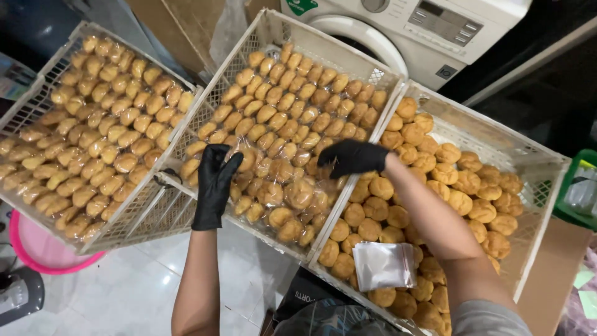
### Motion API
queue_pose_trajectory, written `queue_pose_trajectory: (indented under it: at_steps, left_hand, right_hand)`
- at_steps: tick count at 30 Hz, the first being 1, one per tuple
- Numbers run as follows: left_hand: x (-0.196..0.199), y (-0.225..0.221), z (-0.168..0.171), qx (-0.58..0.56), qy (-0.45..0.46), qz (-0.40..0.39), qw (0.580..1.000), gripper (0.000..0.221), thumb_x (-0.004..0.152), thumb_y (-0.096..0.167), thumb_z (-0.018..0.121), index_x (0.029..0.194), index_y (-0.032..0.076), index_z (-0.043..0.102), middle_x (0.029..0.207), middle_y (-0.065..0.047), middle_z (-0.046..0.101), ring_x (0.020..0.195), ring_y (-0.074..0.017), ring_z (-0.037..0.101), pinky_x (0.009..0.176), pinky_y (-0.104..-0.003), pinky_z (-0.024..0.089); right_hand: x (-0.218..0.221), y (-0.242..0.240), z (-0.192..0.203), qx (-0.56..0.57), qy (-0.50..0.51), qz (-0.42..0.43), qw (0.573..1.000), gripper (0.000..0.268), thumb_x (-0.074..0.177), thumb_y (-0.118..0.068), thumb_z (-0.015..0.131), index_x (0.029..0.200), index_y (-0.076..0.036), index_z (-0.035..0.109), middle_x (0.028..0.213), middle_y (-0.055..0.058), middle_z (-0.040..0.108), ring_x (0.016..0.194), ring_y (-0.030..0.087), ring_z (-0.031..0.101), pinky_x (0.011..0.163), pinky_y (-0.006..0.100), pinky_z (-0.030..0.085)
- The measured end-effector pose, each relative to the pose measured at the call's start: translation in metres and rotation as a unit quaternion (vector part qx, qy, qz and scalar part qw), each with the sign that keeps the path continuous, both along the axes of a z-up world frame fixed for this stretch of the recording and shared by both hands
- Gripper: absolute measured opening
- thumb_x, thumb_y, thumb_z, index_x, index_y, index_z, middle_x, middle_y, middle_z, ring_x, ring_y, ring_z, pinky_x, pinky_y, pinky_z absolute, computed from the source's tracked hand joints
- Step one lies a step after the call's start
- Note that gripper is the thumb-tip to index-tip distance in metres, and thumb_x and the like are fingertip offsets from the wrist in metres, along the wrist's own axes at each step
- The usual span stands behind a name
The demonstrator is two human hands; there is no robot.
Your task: Packaging individual pastries into small plastic bags and placing them into a shipping box
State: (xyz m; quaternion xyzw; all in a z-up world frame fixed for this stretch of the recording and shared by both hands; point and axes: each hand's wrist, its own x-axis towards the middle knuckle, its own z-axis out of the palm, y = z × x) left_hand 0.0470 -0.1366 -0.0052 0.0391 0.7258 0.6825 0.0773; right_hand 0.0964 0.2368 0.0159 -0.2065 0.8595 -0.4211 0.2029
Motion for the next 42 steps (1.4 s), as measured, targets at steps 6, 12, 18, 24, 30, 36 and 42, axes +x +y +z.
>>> queue_pose_trajectory:
  at_steps: [6,12,18,24,30,36,42]
  left_hand:
    - [-0.009,0.004,-0.019,0.055,0.02,0.048,0.997,0.027,0.103,0.022,0.069,0.127,0.016,0.059,0.127,-0.005,0.066,0.12,-0.0119,0.058,0.11,-0.036,0.047]
    - [-0.009,0.01,-0.009,0.018,0.082,0.025,0.996,0.041,0.107,0.023,0.06,0.143,0.005,0.055,0.147,-0.02,0.054,0.142,-0.0276,0.045,0.123,-0.046,0.032]
    - [-0.012,0.012,-0.016,0.078,0.051,0.015,0.996,0.045,0.1,0.013,0.069,0.143,0.007,0.057,0.146,-0.013,0.058,0.137,-0.0189,0.049,0.117,-0.041,0.041]
    - [-0.039,0.017,-0.016,0.105,0.044,-0.024,0.993,0.056,0.096,0.003,0.066,0.149,0.009,0.048,0.158,-0.008,0.049,0.138,-0.0181,0.051,0.104,-0.033,0.055]
    - [-0.09,0.052,0.023,0.104,-0.001,-0.019,0.994,0.068,0.092,0.016,0.072,0.153,0.009,0.042,0.158,-0.016,0.047,0.119,-0.0286,0.068,0.101,-0.039,0.061]
    - [-0.166,0.086,-0.018,0.091,0.135,-0.011,0.987,0.05,0.093,-0.001,0.074,0.136,0.013,0.052,0.137,-0.005,0.057,0.124,-0.0117,0.054,0.092,-0.024,0.054]
    - [-0.243,0.157,-0.001,-0.231,0.37,-0.027,0.899,0.048,0.094,0.011,0.074,0.14,0.01,0.061,0.119,-0.017,0.067,0.11,-0.0327,0.066,0.093,-0.038,0.052]
  right_hand:
    - [-0.043,0.0,0.096,-0.232,-0.147,-0.209,0.939,0.073,0.072,-0.004,0.083,0.142,-0.003,0.059,0.113,0.005,0.068,0.092,0.014,0.072,0.081,0.028,0.06]
    - [-0.102,0.016,0.063,-0.247,-0.116,-0.241,0.931,0.058,0.079,-0.004,0.079,0.135,-0.01,0.066,0.116,0.001,0.073,0.1,0.008,0.069,0.088,0.022,0.058]
    - [-0.172,0.017,0.023,-0.3,-0.103,-0.3,0.899,0.052,0.074,-0.001,0.085,0.124,-0.005,0.07,0.108,0.007,0.074,0.096,0.017,0.075,0.085,0.029,0.065]
    - [-0.264,0.003,-0.018,-0.319,0.195,-0.236,0.897,0.059,0.074,0.018,0.084,0.123,-0.005,0.061,0.117,0.012,0.068,0.108,0.019,0.065,0.087,0.029,0.058]
    - [-0.294,-0.036,-0.034,-0.123,0.089,-0.357,0.922,0.046,0.08,-0.02,0.08,0.123,-0.015,0.065,0.128,0.005,0.069,0.118,0.023,0.064,0.1,0.033,0.049]
    - [-0.303,0.001,-0.103,0.149,0.266,-0.136,0.943,0.033,0.101,-0.028,0.062,0.133,-0.033,0.068,0.148,0.013,0.053,0.128,0.04,0.053,0.097,0.053,0.047]
    - [-0.309,0.002,-0.112,0.09,0.348,-0.12,0.925,0.034,0.095,-0.014,0.071,0.127,-0.027,0.073,0.144,0.014,0.057,0.124,0.039,0.059,0.097,0.043,0.049]
